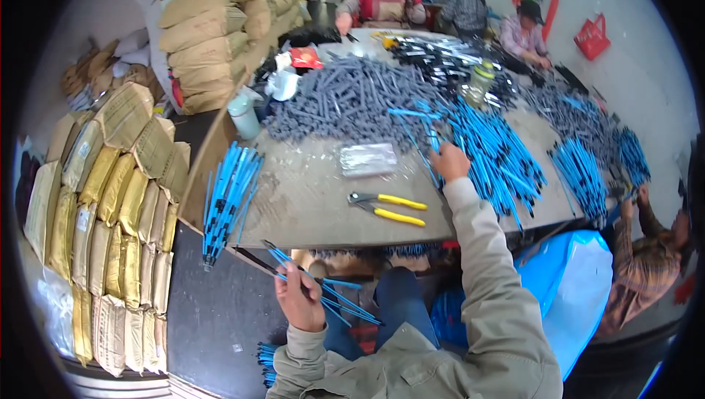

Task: The person assembles small blue rod components by hand, using a crimping tool to connect them with plastic components and connectors.

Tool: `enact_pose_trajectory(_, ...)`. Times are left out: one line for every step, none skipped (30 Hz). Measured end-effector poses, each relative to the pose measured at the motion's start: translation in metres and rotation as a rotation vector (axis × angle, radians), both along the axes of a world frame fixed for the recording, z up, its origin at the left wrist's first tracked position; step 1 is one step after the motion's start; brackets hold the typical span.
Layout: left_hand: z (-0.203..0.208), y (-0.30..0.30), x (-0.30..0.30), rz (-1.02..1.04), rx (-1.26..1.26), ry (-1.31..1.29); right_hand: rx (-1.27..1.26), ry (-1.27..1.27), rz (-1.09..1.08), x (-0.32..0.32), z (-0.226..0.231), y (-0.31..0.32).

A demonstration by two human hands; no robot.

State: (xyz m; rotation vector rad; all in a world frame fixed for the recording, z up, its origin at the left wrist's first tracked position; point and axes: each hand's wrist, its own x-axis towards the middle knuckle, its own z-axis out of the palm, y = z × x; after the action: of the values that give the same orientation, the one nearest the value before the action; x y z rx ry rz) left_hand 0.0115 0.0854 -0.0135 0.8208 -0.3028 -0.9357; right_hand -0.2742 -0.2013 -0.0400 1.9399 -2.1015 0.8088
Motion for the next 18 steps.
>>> enact_pose_trajectory(-0.003, 0.001, -0.002, -0.074, -0.015, 0.003, -0.02, 0.005, 0.008, -0.004, 0.006, 0.003)
enact_pose_trajectory(-0.007, 0.002, -0.004, -0.144, -0.023, 0.003, -0.055, -0.158, 0.118, -0.005, 0.01, 0.006)
enact_pose_trajectory(-0.008, 0.002, -0.006, -0.218, -0.029, 0.002, -0.085, -0.322, 0.226, -0.006, 0.012, 0.009)
enact_pose_trajectory(-0.006, 0.001, -0.008, -0.211, -0.037, 0.004, -0.092, -0.318, 0.235, 0.003, 0.02, 0.017)
enact_pose_trajectory(-0.004, 0.0, -0.011, -0.192, 0.008, -0.027, -0.117, -0.394, 0.325, 0.014, 0.025, 0.025)
enact_pose_trajectory(-0.001, -0.001, -0.014, -0.175, 0.055, -0.058, -0.14, -0.47, 0.412, 0.025, 0.029, 0.036)
enact_pose_trajectory(0.001, -0.002, -0.018, -0.162, 0.1, -0.086, -0.193, -0.407, 0.466, 0.037, 0.043, 0.057)
enact_pose_trajectory(0.005, -0.001, -0.022, -0.159, 0.103, -0.083, -0.236, -0.348, 0.523, 0.052, 0.052, 0.085)
enact_pose_trajectory(0.011, -0.006, -0.026, -0.128, 0.077, -0.066, -0.24, -0.332, 0.585, 0.063, 0.051, 0.108)
enact_pose_trajectory(0.018, -0.01, -0.029, -0.098, 0.051, -0.049, -0.243, -0.316, 0.646, 0.072, 0.046, 0.132)
enact_pose_trajectory(0.023, -0.015, -0.032, -0.072, 0.02, -0.034, -0.279, -0.247, 0.669, 0.081, 0.041, 0.155)
enact_pose_trajectory(0.025, -0.017, -0.031, -0.064, 0.015, -0.035, -0.311, -0.182, 0.702, 0.092, 0.035, 0.176)
enact_pose_trajectory(0.026, -0.018, -0.031, -0.03, -0.009, -0.053, -0.266, -0.137, 0.726, 0.1, 0.031, 0.198)
enact_pose_trajectory(0.027, -0.018, -0.03, 0.004, -0.032, -0.072, -0.219, -0.093, 0.751, 0.106, 0.027, 0.217)
enact_pose_trajectory(0.027, -0.015, -0.026, 0.045, -0.056, -0.093, -0.234, -0.044, 0.774, 0.115, 0.024, 0.234)
enact_pose_trajectory(0.024, -0.012, -0.018, 0.054, -0.06, -0.096, -0.252, 0.005, 0.799, 0.122, 0.024, 0.247)
enact_pose_trajectory(0.015, -0.007, -0.008, 0.065, -0.066, -0.186, -0.256, 0.003, 0.808, 0.128, 0.025, 0.259)
enact_pose_trajectory(0.013, -0.005, -0.002, 0.069, -0.074, -0.273, -0.253, -0.028, 0.846, 0.131, 0.025, 0.269)
